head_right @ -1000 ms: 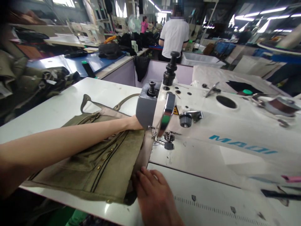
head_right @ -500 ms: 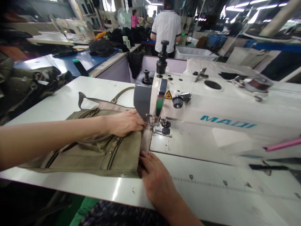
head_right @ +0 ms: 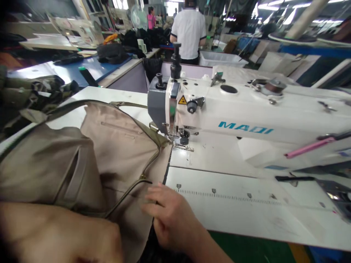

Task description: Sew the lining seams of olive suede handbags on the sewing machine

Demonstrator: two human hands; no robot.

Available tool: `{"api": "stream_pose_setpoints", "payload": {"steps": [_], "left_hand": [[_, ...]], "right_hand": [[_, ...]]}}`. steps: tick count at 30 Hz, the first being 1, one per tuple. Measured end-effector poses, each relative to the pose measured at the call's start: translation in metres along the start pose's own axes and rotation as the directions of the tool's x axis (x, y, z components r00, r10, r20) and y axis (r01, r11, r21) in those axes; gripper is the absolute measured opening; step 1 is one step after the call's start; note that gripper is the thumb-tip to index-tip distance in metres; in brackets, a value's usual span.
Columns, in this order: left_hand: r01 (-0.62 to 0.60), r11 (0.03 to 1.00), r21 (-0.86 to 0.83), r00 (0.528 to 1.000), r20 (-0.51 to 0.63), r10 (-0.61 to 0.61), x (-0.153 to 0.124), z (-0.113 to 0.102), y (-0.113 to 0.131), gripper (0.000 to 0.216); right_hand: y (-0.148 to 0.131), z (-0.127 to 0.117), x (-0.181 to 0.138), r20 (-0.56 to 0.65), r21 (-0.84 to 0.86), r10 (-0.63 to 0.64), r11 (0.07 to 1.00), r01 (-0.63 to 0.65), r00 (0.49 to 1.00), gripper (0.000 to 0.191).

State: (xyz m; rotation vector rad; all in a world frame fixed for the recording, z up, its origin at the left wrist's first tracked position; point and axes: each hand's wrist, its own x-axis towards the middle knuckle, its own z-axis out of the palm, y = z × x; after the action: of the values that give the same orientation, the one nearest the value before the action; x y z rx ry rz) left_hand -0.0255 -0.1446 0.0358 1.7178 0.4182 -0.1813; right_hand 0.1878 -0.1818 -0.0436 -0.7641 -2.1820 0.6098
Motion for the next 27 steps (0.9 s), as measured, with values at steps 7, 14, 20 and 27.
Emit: {"api": "stream_pose_setpoints", "payload": {"steps": [7, 14, 20, 27], "left_hand": [[0.180, 0.741, 0.647, 0.938, -0.341, 0.069, -0.013, 0.009, 0.006, 0.038], [0.342, 0.511, 0.789, 0.940, -0.283, -0.193, -0.013, -0.043, 0.007, 0.055], [0.243, 0.536, 0.808, 0.970, -0.205, -0.131, 0.008, -0.018, -0.005, 0.023], [0.141, 0.599, 0.788, 0.987, -0.156, -0.027, 0.003, -0.023, -0.018, 0.013]], "right_hand": [[-0.020, 0.005, -0.008, -0.016, 0.011, 0.090, 0.996, -0.090, 0.996, 0.034], [-0.010, 0.000, 0.000, -0.006, 0.020, 0.046, 0.999, -0.046, 0.999, 0.023], [-0.010, 0.011, 0.002, -0.111, -0.136, -0.010, 0.991, -0.005, 0.994, 0.027], [-0.010, 0.013, -0.004, -0.329, 0.210, 0.412, 0.909, -0.360, 0.850, 0.018]]}}
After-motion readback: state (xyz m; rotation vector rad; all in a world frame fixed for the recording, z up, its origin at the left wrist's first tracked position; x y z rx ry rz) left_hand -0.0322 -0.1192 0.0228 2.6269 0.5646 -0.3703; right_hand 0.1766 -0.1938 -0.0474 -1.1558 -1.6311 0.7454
